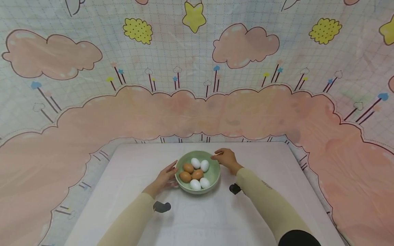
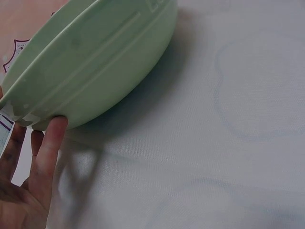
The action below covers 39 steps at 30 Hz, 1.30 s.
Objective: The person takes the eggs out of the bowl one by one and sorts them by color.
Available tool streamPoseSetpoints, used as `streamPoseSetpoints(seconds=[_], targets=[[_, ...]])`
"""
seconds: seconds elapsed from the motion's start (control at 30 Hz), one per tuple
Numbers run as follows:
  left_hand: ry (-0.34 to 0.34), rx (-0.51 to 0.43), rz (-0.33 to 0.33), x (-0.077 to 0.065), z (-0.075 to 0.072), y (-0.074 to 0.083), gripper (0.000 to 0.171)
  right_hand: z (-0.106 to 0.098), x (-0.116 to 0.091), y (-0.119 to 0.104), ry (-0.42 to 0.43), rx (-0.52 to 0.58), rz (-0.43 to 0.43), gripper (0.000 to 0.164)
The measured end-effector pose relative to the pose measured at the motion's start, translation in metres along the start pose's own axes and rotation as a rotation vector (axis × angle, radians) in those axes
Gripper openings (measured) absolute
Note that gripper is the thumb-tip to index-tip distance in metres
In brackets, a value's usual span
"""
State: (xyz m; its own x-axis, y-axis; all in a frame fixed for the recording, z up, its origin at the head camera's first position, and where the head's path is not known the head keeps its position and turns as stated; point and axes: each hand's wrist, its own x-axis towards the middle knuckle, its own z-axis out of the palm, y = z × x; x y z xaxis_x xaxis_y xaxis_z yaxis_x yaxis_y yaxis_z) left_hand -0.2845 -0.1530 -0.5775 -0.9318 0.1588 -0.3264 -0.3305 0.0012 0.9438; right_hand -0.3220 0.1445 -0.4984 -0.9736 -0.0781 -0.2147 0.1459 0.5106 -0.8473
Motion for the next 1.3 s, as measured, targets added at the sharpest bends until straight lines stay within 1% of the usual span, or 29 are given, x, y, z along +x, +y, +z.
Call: streamPoseSetpoints(seconds=[0.13, 0.23, 0.37, 0.5, 0.57, 0.67, 0.77, 0.8, 0.87, 0.97, 1.07, 1.2, 1.3], targets=[[-0.007, -0.002, 0.002, -0.001, 0.000, 0.001, 0.055, 0.014, 0.003, -0.004, -0.016, -0.009, -0.029, 0.045], [-0.013, 0.000, 0.010, -0.003, 0.000, 0.002, 0.055, 0.025, 0.004, -0.006, -0.025, -0.052, -0.067, 0.044], [-0.010, 0.000, 0.005, -0.004, 0.000, 0.002, 0.055, 0.037, 0.003, -0.007, -0.057, -0.123, -0.125, 0.043], [-0.004, -0.002, -0.003, -0.003, 0.000, 0.002, 0.055, 0.049, 0.000, -0.008, -0.098, -0.156, -0.202, 0.041], [-0.003, -0.004, -0.003, -0.003, 0.000, 0.001, 0.055, 0.055, 0.000, -0.007, -0.124, -0.141, -0.241, 0.041], [0.002, -0.008, -0.003, -0.002, 0.001, 0.001, 0.054, 0.062, 0.003, -0.002, -0.169, -0.134, -0.330, 0.040], [0.004, -0.010, -0.004, -0.002, 0.001, 0.001, 0.054, 0.069, 0.004, 0.003, -0.201, -0.142, -0.374, 0.037], [0.005, -0.011, -0.005, -0.002, 0.001, 0.001, 0.054, 0.071, 0.004, 0.004, -0.205, -0.162, -0.375, 0.036], [0.001, -0.013, -0.009, -0.001, 0.000, 0.000, 0.054, 0.074, 0.002, 0.003, -0.208, -0.192, -0.351, 0.033], [-0.008, -0.013, -0.009, 0.000, -0.001, -0.002, 0.055, 0.078, -0.001, 0.003, -0.202, -0.248, -0.320, 0.033], [-0.016, -0.012, -0.004, 0.000, -0.002, -0.002, 0.055, 0.079, -0.002, 0.002, -0.205, -0.280, -0.339, 0.034], [-0.016, -0.016, 0.002, 0.000, -0.002, -0.002, 0.055, 0.082, -0.001, 0.004, -0.195, -0.321, -0.387, 0.033], [-0.014, -0.018, 0.002, 0.001, -0.002, -0.002, 0.054, 0.085, 0.000, 0.006, -0.193, -0.349, -0.394, 0.031]])
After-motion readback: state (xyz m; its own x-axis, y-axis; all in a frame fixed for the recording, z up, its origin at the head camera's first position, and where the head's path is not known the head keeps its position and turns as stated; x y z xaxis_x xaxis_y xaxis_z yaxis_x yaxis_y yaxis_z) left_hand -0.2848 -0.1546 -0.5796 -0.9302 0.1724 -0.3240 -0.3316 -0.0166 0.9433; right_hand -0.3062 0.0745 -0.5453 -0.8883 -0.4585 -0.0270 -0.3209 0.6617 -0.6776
